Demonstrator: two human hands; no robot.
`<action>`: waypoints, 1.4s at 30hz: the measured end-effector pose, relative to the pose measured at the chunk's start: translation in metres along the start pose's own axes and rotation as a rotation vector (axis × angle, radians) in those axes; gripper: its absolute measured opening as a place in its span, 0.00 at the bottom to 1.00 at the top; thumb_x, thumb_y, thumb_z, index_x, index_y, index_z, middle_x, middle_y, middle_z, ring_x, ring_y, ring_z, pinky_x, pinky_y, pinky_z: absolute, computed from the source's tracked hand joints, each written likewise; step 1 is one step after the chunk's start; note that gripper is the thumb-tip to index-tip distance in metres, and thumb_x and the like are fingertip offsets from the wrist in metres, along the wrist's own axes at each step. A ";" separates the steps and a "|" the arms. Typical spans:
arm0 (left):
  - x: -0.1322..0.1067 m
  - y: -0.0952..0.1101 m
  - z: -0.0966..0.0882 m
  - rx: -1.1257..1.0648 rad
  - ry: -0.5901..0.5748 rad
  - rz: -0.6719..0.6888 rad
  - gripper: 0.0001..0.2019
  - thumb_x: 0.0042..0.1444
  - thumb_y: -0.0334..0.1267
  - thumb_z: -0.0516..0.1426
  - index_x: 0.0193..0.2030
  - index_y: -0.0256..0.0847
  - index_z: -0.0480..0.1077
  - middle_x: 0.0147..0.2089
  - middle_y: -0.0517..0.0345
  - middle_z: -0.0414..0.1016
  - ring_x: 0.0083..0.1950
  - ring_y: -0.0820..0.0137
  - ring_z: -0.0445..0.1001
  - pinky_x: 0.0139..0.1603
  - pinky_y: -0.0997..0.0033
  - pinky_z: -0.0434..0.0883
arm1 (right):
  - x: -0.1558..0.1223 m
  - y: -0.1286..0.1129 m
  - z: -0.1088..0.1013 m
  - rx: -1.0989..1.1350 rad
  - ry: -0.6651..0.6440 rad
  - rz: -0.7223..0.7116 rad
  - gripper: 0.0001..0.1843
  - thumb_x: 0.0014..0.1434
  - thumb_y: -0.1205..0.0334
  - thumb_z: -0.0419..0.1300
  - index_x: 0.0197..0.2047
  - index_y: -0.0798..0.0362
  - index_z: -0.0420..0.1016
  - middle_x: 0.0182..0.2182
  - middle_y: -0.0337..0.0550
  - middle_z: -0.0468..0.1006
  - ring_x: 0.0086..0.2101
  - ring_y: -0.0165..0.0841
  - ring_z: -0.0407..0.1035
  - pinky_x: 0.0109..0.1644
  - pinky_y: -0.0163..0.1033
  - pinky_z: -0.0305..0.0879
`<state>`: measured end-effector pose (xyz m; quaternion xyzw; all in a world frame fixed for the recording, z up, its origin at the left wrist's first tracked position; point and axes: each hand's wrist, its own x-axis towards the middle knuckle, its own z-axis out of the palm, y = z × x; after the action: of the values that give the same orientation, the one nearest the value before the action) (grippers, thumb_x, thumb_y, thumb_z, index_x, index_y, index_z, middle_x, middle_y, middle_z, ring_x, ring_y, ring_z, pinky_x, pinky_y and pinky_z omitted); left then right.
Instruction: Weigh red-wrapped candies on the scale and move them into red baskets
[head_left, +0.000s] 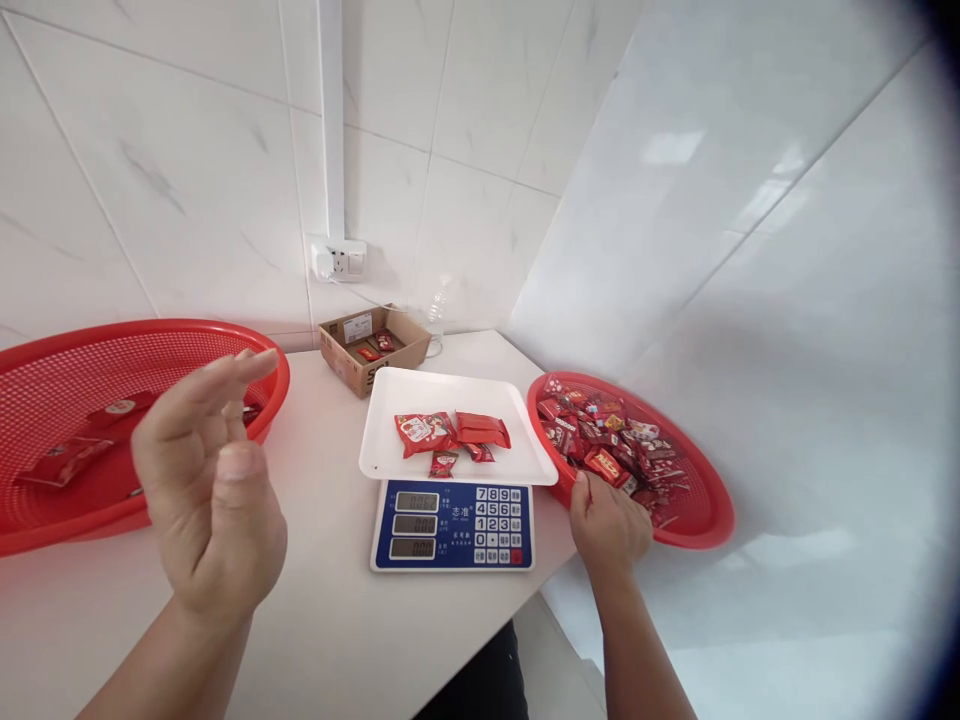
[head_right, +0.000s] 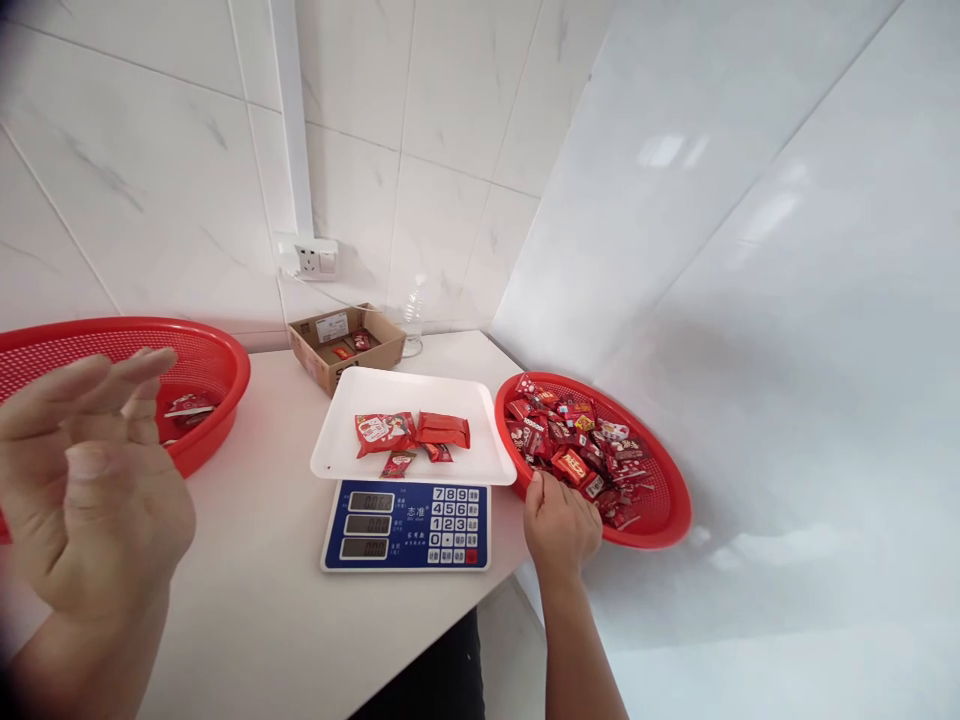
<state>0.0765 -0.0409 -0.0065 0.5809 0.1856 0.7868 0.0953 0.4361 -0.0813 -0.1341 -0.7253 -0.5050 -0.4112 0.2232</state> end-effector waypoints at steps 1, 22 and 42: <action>-0.001 0.001 0.000 0.039 -0.034 -0.038 0.17 0.61 0.38 0.54 0.58 0.47 0.67 0.55 0.56 0.71 0.58 0.60 0.69 0.64 0.42 0.59 | 0.000 0.000 0.000 0.004 0.001 0.004 0.19 0.65 0.58 0.49 0.35 0.57 0.79 0.23 0.45 0.78 0.27 0.33 0.66 0.35 0.38 0.50; -0.087 -0.041 0.036 0.663 -1.267 -0.075 0.32 0.62 0.58 0.45 0.69 0.48 0.49 0.70 0.50 0.57 0.72 0.50 0.47 0.65 0.32 0.48 | 0.001 0.000 0.000 0.004 0.056 -0.038 0.18 0.65 0.59 0.51 0.32 0.56 0.79 0.21 0.43 0.77 0.26 0.32 0.66 0.36 0.37 0.53; -0.078 -0.057 0.026 0.891 -1.144 -0.077 0.27 0.64 0.55 0.43 0.62 0.44 0.63 0.65 0.47 0.64 0.69 0.48 0.53 0.63 0.30 0.52 | 0.003 0.000 -0.003 0.002 0.093 -0.058 0.17 0.65 0.60 0.52 0.33 0.56 0.80 0.22 0.42 0.79 0.26 0.31 0.68 0.37 0.36 0.55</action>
<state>0.1217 -0.0123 -0.0917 0.8782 0.4300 0.2057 -0.0408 0.4349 -0.0822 -0.1299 -0.6902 -0.5152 -0.4504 0.2351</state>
